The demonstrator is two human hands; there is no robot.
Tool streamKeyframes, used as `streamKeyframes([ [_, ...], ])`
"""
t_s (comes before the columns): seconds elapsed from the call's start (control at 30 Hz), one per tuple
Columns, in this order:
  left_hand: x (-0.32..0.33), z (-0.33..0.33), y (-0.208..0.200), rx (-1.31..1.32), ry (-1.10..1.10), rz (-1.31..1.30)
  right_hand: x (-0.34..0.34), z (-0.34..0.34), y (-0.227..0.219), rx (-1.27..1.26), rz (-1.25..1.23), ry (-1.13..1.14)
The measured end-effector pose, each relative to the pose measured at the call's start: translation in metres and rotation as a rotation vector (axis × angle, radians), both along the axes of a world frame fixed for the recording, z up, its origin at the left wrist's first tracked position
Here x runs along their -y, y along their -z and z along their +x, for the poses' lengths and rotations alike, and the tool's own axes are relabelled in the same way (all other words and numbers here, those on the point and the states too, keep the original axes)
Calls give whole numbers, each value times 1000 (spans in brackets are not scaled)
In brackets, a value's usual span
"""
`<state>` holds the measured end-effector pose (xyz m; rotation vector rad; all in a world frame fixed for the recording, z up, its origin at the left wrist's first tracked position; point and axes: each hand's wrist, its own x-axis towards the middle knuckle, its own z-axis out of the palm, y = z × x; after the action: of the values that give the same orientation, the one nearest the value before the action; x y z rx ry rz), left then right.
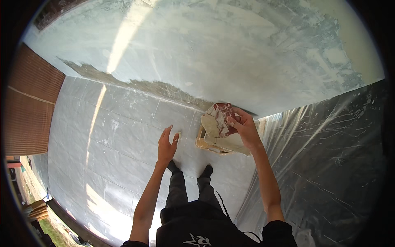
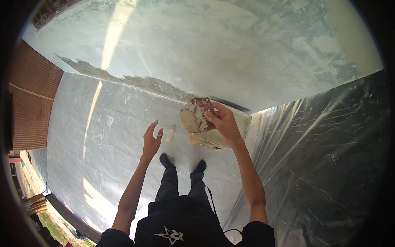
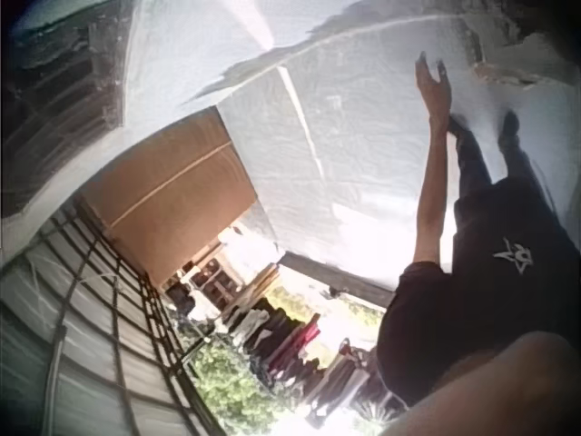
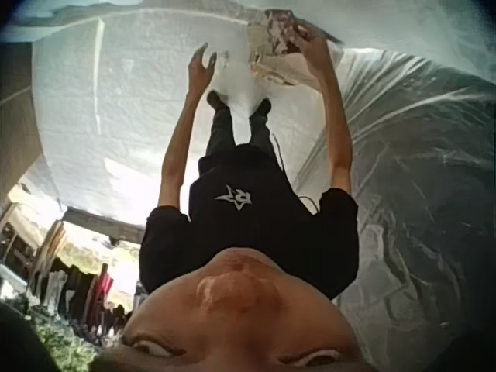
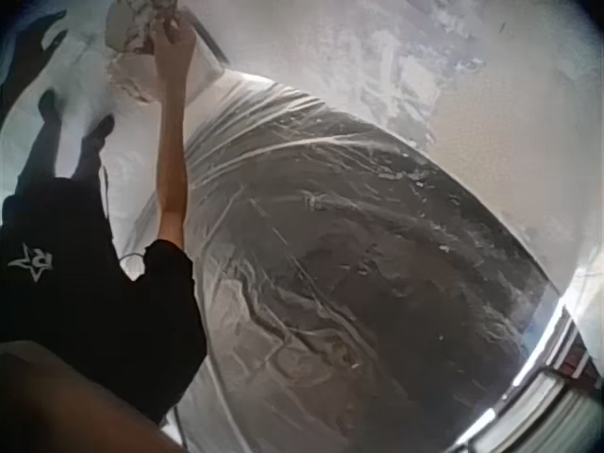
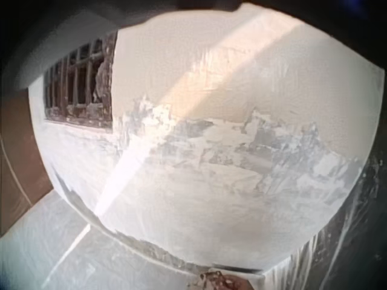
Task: The person applies putty to a wall near a window frame with a spatula, patching an area of the wall.
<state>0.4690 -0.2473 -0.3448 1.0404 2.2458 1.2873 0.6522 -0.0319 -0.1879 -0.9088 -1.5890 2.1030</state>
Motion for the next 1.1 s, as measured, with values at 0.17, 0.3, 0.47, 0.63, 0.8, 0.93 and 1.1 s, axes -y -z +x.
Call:
streamKeyframes([
  [0.17, 4, -62, -98, -116, -41, 206, 25, -51, -78, -193, 33, 78],
  [0.3, 2, -103, -174, -187, -43, 379, 41, -88, -134, -370, 82, 43],
  [0.47, -7, -138, -243, -142, -59, 411, 45, -128, -178, -415, 162, 25],
  [0.63, -25, -167, -264, -193, -50, 488, 20, -166, -200, -471, 246, 22],
  [0.8, -46, -202, -267, -223, -61, 547, 0, -212, -219, -470, 376, 67],
  [0.93, -72, -238, -274, -196, -57, 555, -20, -253, -229, -517, 692, 199],
  [1.1, -118, -293, -291, -232, 24, 632, -18, -308, -236, -176, 1366, 548],
])
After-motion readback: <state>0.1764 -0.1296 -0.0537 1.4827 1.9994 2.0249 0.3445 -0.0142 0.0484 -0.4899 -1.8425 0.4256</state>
